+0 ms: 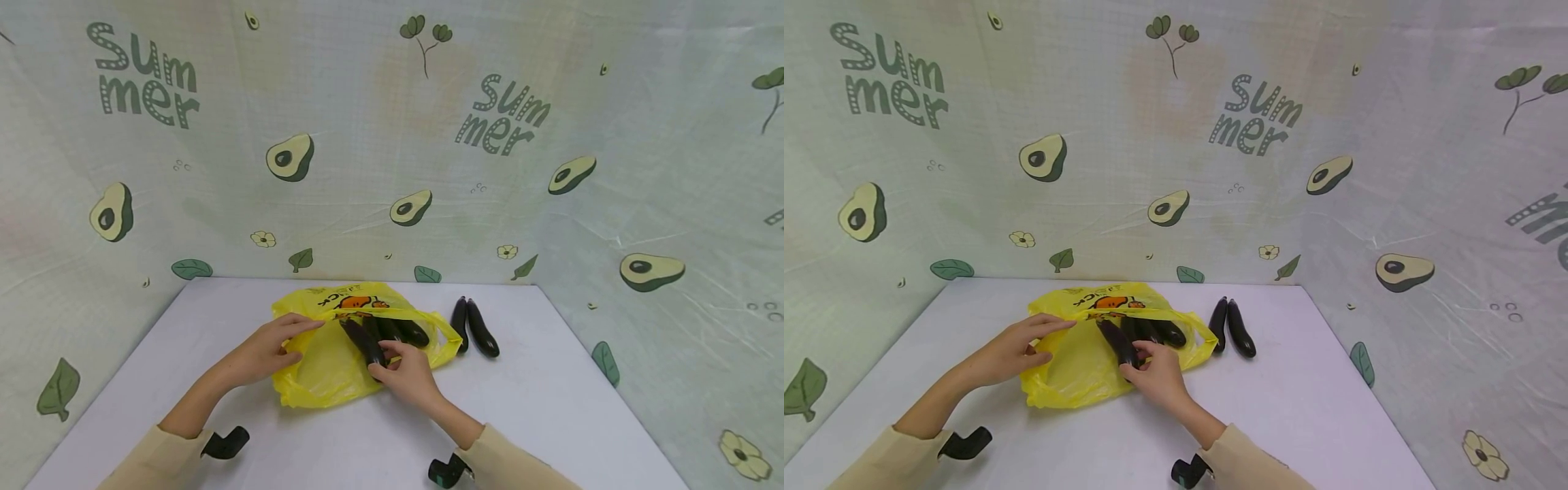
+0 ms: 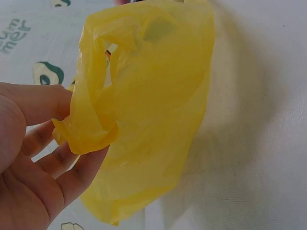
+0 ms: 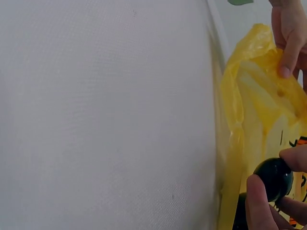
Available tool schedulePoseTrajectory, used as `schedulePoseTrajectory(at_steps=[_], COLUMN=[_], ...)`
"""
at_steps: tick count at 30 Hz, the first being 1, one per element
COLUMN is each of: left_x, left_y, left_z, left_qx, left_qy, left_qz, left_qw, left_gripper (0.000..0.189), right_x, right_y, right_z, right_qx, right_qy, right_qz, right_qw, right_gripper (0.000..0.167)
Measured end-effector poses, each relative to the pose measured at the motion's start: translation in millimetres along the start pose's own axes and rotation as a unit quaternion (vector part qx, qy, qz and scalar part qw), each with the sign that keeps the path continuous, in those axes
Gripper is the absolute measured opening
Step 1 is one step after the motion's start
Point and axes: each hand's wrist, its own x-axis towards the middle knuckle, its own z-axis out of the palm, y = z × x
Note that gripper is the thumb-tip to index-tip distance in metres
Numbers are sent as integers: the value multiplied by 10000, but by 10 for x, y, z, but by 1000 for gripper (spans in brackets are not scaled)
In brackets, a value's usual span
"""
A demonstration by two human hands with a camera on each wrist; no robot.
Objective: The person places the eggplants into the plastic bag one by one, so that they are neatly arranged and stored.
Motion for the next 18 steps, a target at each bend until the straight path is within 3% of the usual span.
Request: schedulePoseTrajectory(at_steps=[10, 18], left_x=[-4, -9], left_y=[4, 5], left_z=[4, 5], left_qx=[10, -3], left_qy=[12, 11], left_qz=[35, 60], left_qw=[10000, 10000], left_gripper=[66, 67], right_x=[21, 65], right_y=[-21, 10], right_z=[60, 127], right_qx=[-343, -345], right_qy=[230, 186], right_qz=[-131, -201], right_qw=[9991, 9990], right_gripper=[52, 52])
